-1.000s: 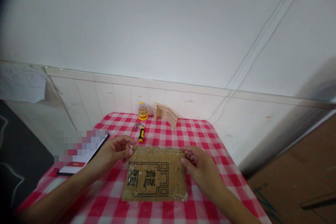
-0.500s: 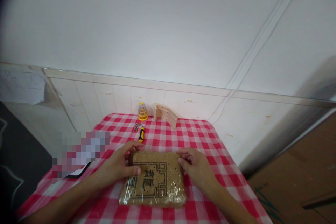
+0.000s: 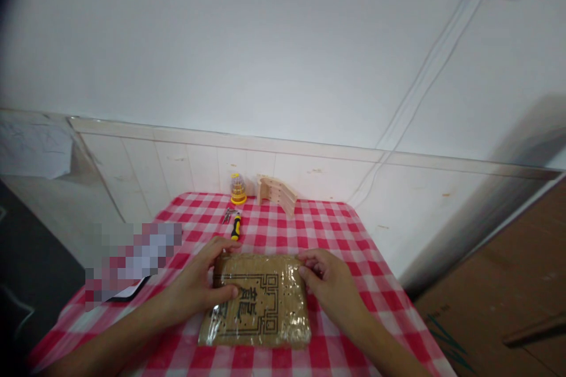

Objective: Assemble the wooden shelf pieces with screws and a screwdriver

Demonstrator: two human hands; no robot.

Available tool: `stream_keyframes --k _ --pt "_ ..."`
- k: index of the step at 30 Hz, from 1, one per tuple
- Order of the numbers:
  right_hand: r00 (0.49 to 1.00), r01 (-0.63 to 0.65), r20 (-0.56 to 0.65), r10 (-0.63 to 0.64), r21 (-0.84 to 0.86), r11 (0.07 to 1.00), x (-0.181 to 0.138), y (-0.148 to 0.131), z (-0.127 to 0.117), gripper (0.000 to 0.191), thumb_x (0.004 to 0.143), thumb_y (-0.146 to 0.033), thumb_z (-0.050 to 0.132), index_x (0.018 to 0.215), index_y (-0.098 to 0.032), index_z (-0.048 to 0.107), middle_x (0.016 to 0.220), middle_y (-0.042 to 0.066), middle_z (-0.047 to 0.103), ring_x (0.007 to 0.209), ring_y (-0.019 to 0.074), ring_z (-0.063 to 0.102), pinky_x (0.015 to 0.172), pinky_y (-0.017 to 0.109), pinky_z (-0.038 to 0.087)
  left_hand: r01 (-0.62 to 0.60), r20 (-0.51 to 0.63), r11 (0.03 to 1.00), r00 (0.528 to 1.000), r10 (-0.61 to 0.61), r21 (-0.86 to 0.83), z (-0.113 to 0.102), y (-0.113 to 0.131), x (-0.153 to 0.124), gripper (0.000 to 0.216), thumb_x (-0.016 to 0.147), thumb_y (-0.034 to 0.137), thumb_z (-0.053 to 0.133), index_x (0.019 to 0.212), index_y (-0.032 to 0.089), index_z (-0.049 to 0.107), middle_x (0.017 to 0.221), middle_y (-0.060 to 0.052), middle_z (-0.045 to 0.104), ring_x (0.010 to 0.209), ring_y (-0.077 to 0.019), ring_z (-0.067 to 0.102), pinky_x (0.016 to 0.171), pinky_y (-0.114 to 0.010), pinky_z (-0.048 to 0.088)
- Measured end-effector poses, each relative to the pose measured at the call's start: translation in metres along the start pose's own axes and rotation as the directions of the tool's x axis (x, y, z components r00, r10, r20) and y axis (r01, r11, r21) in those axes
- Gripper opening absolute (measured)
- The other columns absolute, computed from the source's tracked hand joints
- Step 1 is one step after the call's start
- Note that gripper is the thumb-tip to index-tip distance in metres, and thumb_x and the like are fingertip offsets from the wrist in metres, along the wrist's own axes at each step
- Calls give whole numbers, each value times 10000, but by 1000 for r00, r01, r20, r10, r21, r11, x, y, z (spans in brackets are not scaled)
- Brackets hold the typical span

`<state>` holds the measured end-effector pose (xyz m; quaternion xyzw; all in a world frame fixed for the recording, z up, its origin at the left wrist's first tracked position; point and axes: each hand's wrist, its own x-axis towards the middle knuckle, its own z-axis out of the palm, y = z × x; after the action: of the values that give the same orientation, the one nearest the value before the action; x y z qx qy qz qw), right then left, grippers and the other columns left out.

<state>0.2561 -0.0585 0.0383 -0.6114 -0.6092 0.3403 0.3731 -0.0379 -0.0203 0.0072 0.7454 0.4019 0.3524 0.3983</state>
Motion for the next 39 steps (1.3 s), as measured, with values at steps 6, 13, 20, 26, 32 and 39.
stream_keyframes --k 6,13,20,26,32,39 --pt "997 33 81 -17 -199 979 14 12 1 144 811 -150 593 871 -205 711 784 45 759 717 203 727 663 332 586 8 12 996 1000 -9 89 -2 -16 5 578 727 363 810 1247 210 612 1245 -128 629 1155 -338 574 992 -476 464" --pt "988 153 103 -115 -551 821 43 -25 0 217 906 -179 550 948 -169 762 945 118 804 858 239 747 775 346 557 112 -224 979 972 -72 172 -1 -30 15 216 963 304 495 959 180 672 948 -98 714 874 -257 642 800 -374 467" --pt "977 210 171 -130 -644 735 89 -58 57 232 932 -192 559 932 -128 782 964 160 805 905 269 746 756 313 497 165 -151 875 983 -107 456 5 -27 15 284 990 197 405 810 187 624 901 -101 720 873 -245 637 798 -341 419" --pt "981 170 177 -76 -617 768 127 -77 124 411 933 -475 653 1073 -97 729 1039 207 783 974 334 747 738 351 528 209 -213 925 966 -145 318 5 -25 16 233 963 151 424 835 190 615 898 -72 725 871 -223 655 767 -300 414" --pt "974 65 220 49 -483 873 143 -68 139 178 951 -313 710 917 -139 698 902 35 743 794 176 718 746 344 594 223 -296 956 942 -160 190 5 -29 16 189 938 152 448 993 175 628 942 -75 719 889 -228 653 770 -300 431" --pt "957 83 282 -62 -65 994 97 -62 97 109 874 -108 590 940 -176 644 887 40 763 774 172 750 729 291 600 94 -324 995 943 -83 19 10 -27 14 220 999 301 448 1039 174 622 902 -61 692 831 -217 640 741 -309 450"
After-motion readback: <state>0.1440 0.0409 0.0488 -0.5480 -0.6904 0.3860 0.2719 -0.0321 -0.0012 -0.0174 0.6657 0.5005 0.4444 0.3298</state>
